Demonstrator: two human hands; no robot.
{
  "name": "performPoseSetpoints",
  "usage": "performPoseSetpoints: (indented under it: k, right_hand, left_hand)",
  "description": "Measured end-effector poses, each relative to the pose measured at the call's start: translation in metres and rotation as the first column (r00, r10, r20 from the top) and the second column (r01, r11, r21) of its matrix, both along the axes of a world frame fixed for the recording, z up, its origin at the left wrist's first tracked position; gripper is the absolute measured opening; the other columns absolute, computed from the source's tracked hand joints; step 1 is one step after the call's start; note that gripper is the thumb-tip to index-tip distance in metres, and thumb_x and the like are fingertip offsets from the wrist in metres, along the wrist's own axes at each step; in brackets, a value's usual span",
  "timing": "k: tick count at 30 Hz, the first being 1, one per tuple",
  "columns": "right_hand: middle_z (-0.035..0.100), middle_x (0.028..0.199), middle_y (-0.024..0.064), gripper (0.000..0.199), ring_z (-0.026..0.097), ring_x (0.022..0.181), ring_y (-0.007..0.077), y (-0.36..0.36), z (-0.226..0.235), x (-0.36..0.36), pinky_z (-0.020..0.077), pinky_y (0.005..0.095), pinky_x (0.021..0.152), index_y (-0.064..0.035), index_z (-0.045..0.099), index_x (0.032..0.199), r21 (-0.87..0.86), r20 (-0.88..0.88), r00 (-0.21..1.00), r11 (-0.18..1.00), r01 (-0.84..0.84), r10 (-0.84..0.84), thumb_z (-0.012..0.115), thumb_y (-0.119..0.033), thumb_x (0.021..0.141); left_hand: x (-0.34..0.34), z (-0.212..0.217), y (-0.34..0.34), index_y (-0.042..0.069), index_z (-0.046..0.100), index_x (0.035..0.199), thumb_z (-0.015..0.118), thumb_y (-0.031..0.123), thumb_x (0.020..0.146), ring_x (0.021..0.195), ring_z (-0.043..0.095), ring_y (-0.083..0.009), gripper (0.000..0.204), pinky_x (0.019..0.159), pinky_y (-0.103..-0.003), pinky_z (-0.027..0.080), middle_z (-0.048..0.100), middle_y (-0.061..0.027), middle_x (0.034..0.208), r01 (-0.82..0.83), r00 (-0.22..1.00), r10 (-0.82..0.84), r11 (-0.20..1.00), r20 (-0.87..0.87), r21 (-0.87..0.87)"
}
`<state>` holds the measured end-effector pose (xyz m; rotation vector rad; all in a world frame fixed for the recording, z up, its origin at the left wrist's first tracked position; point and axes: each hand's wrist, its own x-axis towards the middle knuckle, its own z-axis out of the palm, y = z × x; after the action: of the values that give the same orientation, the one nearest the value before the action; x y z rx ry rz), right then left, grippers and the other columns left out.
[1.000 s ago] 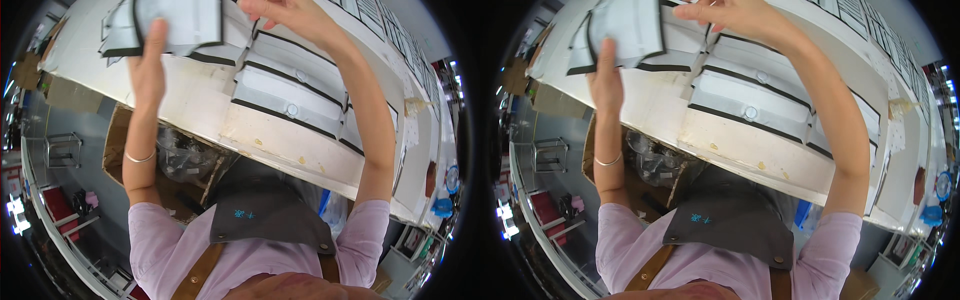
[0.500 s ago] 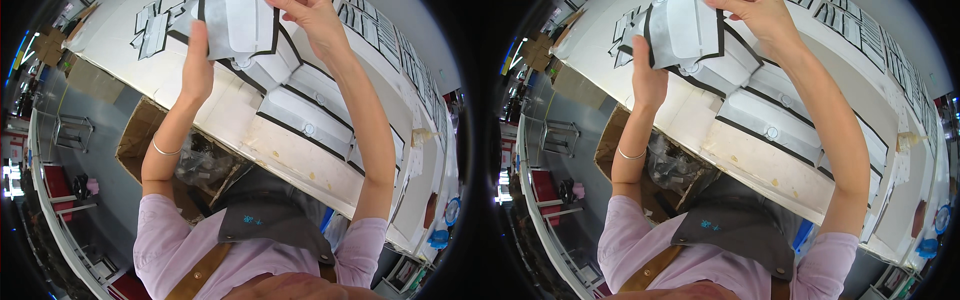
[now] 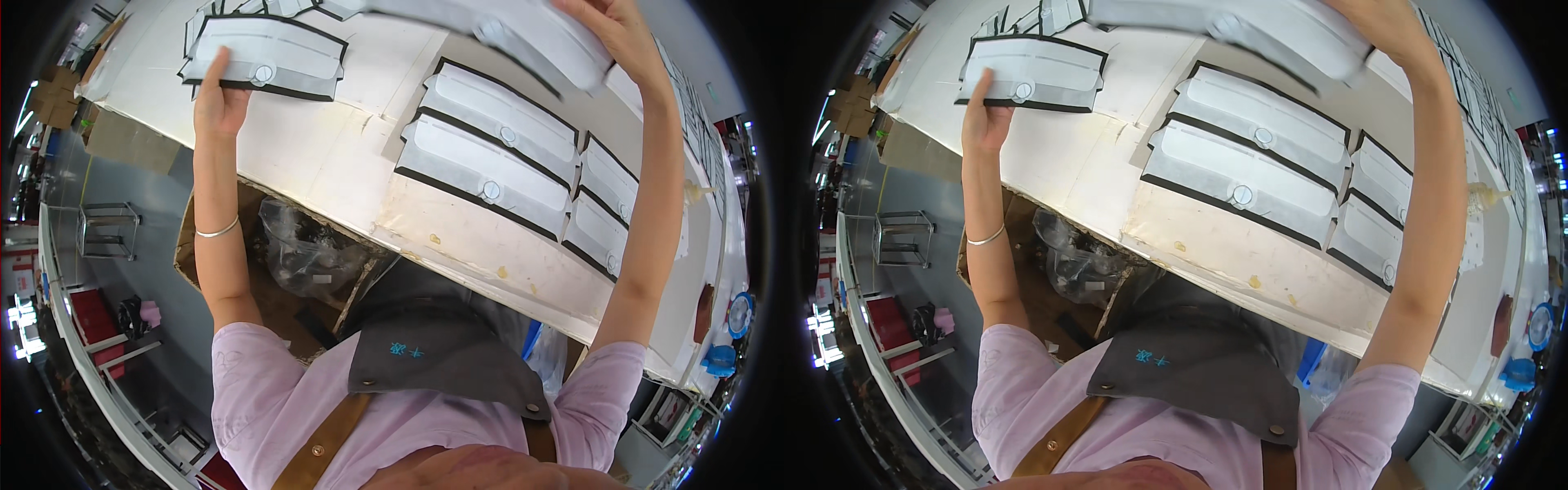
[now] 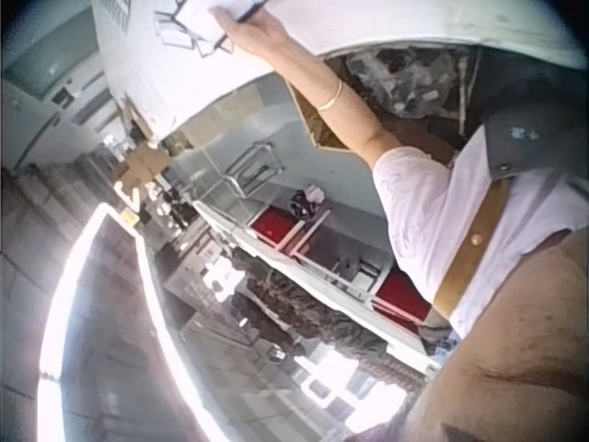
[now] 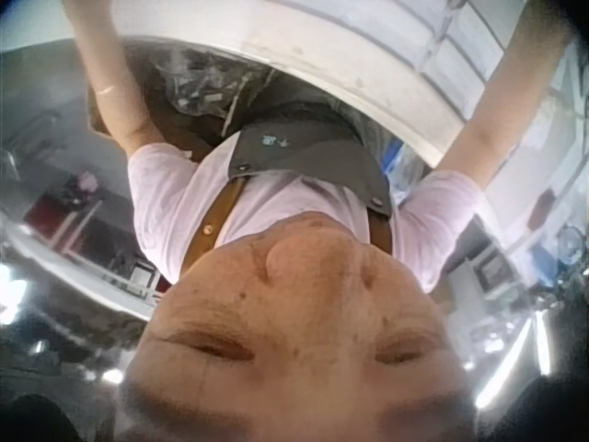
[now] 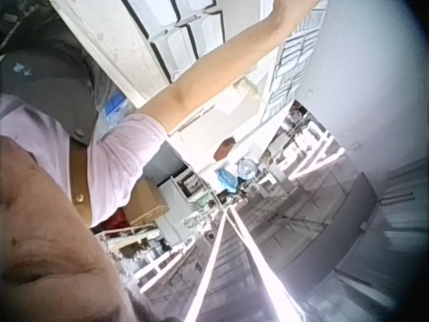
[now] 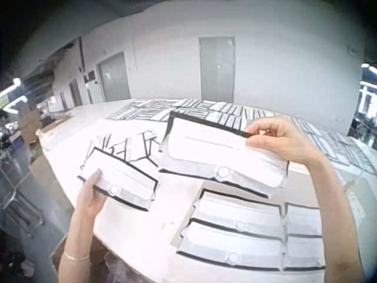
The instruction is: The person arranges white rectangular components with black borders on a white workbench. They pick up a bottle of yellow adhesive and apply it to the edges of the components. The person then places the components into a cardboard box.
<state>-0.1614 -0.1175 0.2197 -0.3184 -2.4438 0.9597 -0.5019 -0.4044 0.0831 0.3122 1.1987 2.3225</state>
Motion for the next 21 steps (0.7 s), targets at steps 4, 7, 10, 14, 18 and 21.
performPoseSetpoints:
  k: [4,7,10,14,18,21]
  right_hand:
    - [0.070,0.094,0.0011,0.019,0.061,0.085,0.0088,0.042,-0.037,0.016,0.0494,0.0251,0.078,-0.0034,0.072,0.104,-0.256,0.309,0.951,0.962,0.094,-0.011,0.070,-0.015,0.088]
    - [0.068,0.097,-0.0006,0.040,0.062,0.086,0.0082,0.078,-0.102,0.021,0.0486,0.0212,0.080,-0.0074,0.070,0.112,-0.425,0.286,0.956,0.903,0.072,0.059,0.079,-0.030,0.081]
    - [0.068,0.104,0.0015,0.041,0.062,0.092,0.0080,0.089,-0.131,0.031,0.0486,0.0196,0.083,-0.0065,0.069,0.116,-0.412,0.351,0.936,0.901,0.138,0.017,0.077,-0.030,0.084]
    - [0.069,0.105,0.0051,0.044,0.063,0.096,0.0101,0.101,-0.148,0.034,0.0473,0.0211,0.087,-0.0052,0.068,0.119,-0.361,0.411,0.911,0.918,0.164,-0.001,0.076,-0.031,0.085]
    - [0.067,0.097,0.0014,0.040,0.060,0.089,0.0078,0.104,-0.153,0.035,0.0467,0.0218,0.085,-0.0032,0.066,0.119,-0.196,0.414,0.910,0.974,0.112,-0.021,0.074,-0.027,0.087]
    - [0.066,0.091,-0.0009,0.037,0.058,0.083,0.0049,0.115,-0.162,0.035,0.0469,0.0192,0.076,-0.0048,0.068,0.113,-0.102,0.410,0.910,0.989,0.108,-0.057,0.074,-0.028,0.086]
  left_hand:
    - [-0.014,-0.038,-0.002,-0.001,0.054,0.123,0.063,0.000,0.092,0.106,0.065,-0.0229,0.032,0.086,-0.034,0.057,0.062,-0.0126,0.120,-0.008,1.000,0.008,0.997,-0.002,-0.075]
    - [-0.018,-0.054,-0.012,-0.003,0.054,0.123,0.064,-0.004,0.090,0.106,0.064,-0.0218,0.035,0.087,-0.033,0.056,0.062,-0.0116,0.120,-0.057,0.998,0.060,0.993,0.023,-0.107]
    - [-0.025,-0.069,-0.015,-0.002,0.056,0.120,0.065,-0.004,0.089,0.105,0.064,-0.0213,0.032,0.088,-0.033,0.055,0.063,-0.0107,0.119,-0.066,0.996,0.072,0.992,0.050,-0.103]
    - [-0.024,-0.075,-0.016,-0.003,0.057,0.119,0.066,-0.004,0.089,0.105,0.064,-0.0219,0.032,0.088,-0.033,0.055,0.064,-0.0108,0.118,-0.085,0.994,0.090,0.991,0.053,-0.102]
    - [-0.019,-0.078,-0.013,-0.003,0.057,0.119,0.065,-0.003,0.089,0.103,0.065,-0.0234,0.031,0.086,-0.033,0.056,0.064,-0.0119,0.117,-0.074,0.994,0.084,0.989,0.073,-0.128]
    - [-0.017,-0.066,-0.006,-0.005,0.056,0.119,0.064,-0.002,0.090,0.106,0.065,-0.0238,0.030,0.089,-0.035,0.057,0.064,-0.0131,0.117,0.004,0.999,0.000,0.998,0.052,-0.067]
